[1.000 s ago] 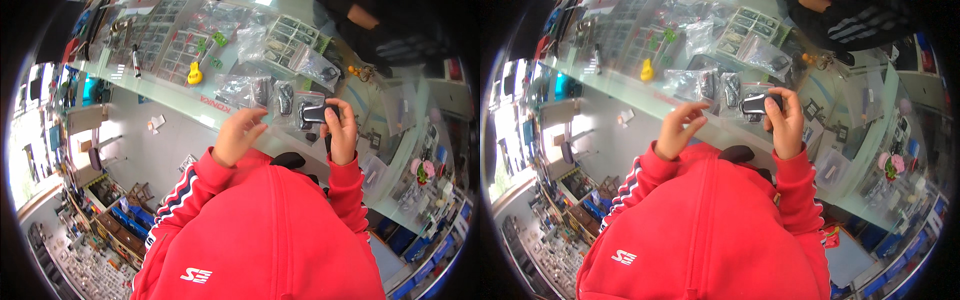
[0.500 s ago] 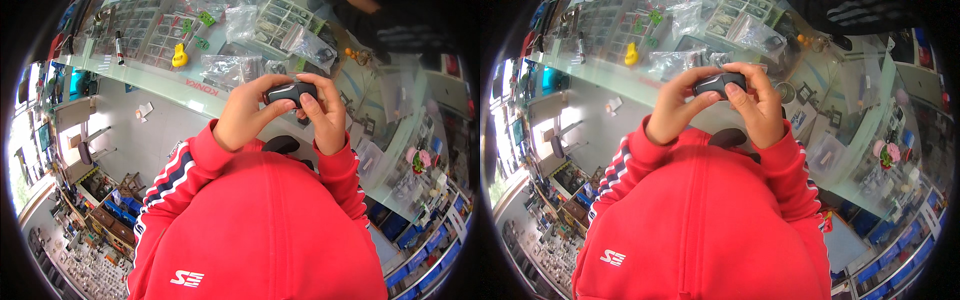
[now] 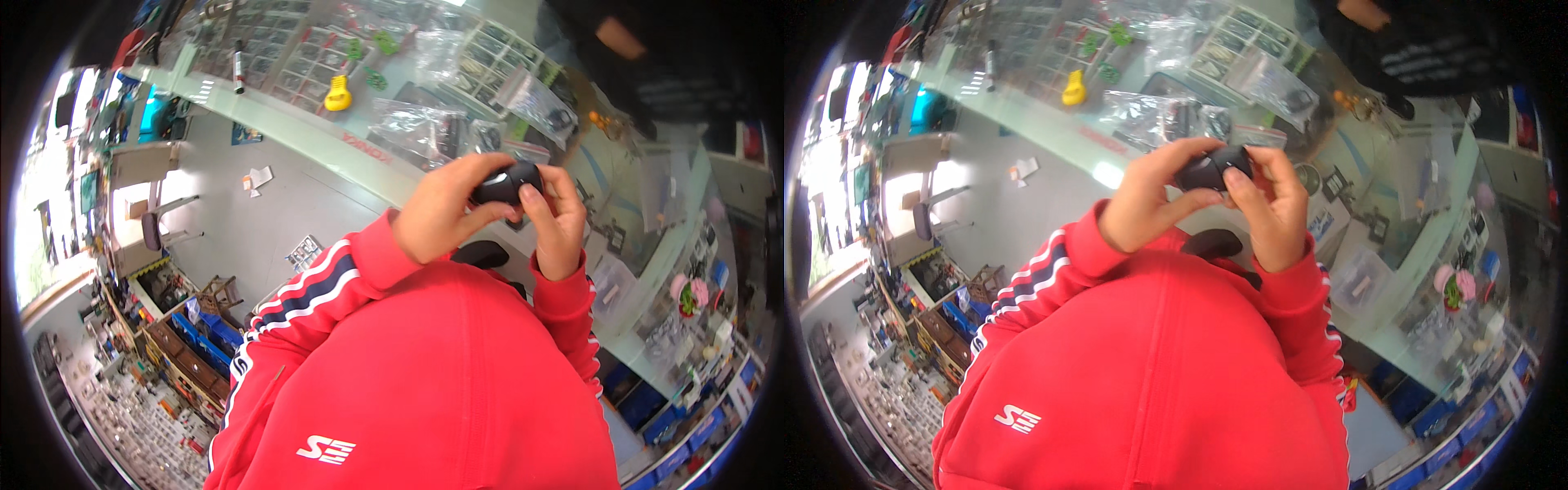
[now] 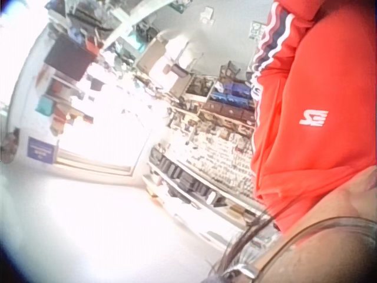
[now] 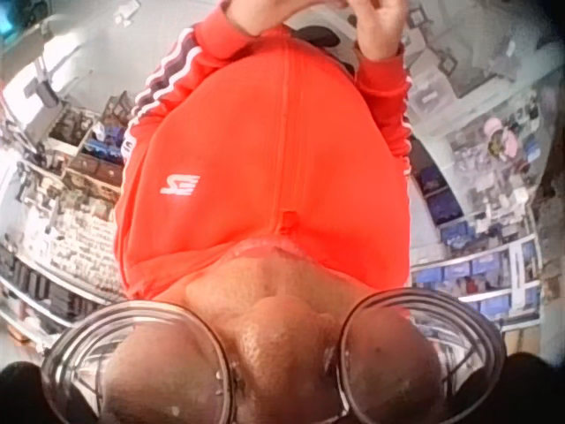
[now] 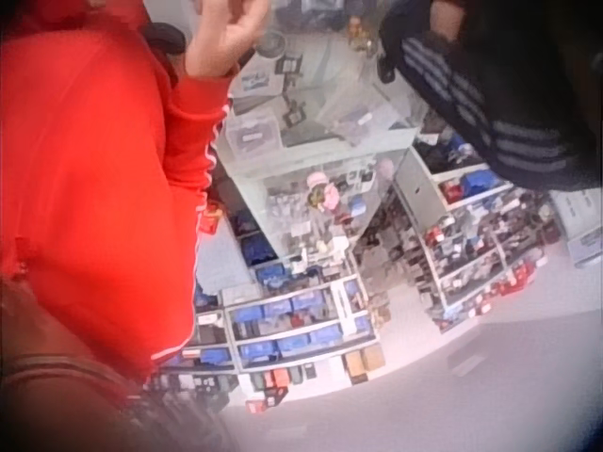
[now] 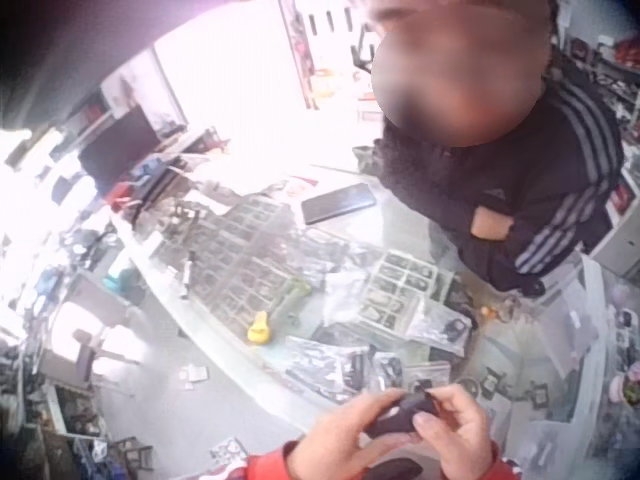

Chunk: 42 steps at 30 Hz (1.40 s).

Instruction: The person unpacks a car key fob from a plastic bag and removes the key blade. They open the fob casing, insert a green circuit board, and close the casing. The person then handles several other packaged key fobs and components on the counter.

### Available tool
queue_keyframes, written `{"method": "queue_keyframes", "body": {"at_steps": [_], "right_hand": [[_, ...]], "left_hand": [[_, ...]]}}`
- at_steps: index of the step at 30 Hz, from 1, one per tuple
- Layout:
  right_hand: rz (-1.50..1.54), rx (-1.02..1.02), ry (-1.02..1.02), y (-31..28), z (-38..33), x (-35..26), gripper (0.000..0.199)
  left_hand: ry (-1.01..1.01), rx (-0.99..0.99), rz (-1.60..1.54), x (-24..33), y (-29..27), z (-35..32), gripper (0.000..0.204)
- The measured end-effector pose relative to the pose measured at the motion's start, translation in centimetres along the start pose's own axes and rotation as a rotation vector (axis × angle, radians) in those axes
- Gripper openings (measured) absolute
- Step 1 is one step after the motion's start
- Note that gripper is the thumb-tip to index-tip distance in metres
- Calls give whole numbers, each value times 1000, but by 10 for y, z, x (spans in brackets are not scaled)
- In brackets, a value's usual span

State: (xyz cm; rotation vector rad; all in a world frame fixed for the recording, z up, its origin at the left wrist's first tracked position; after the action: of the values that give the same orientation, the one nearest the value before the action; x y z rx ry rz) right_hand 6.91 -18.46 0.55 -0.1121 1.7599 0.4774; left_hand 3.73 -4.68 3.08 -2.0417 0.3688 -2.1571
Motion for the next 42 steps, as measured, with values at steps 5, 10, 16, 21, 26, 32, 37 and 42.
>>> {"method": "queue_keyframes", "body": {"at_steps": [5,10,16,21,26,32,37,42], "right_hand": [[-34,-54,-11,1,-2,2,21],[-66,-54,30,0,-3,3,22],[-216,-79,-141,1,-2,-8,26],[239,-216,-33,13,6,-3,48],[262,-313,-121,36,5,-8,64],[138,-173,-161,37,2,-29,44],[1,-96,-249,37,-2,-36,39],[71,-160,-295,37,5,-35,41]], "left_hand": [[-76,-7,-64,-6,3,-5,44],[-126,7,-78,-8,6,-8,43],[-461,-269,-708,-21,26,-12,30],[-353,-229,-1107,-10,35,-8,30],[-245,-16,-859,-3,32,-5,37],[-154,82,-758,11,28,-2,31],[-65,114,-611,24,23,-3,29],[-72,80,-583,24,25,0,33]]}}
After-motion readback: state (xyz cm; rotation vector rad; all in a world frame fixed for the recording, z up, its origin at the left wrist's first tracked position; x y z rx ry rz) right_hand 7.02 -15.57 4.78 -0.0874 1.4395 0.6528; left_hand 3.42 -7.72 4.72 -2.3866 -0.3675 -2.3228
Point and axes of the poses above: each hand's wrist, its own z-axis towards the middle knuckle, its own y-axis out of the palm, x = y × z, the point moved 5 cm from there along z, towards the middle knuckle, and after that the axes turned 1 degree about -y, right-handed, at the moved point
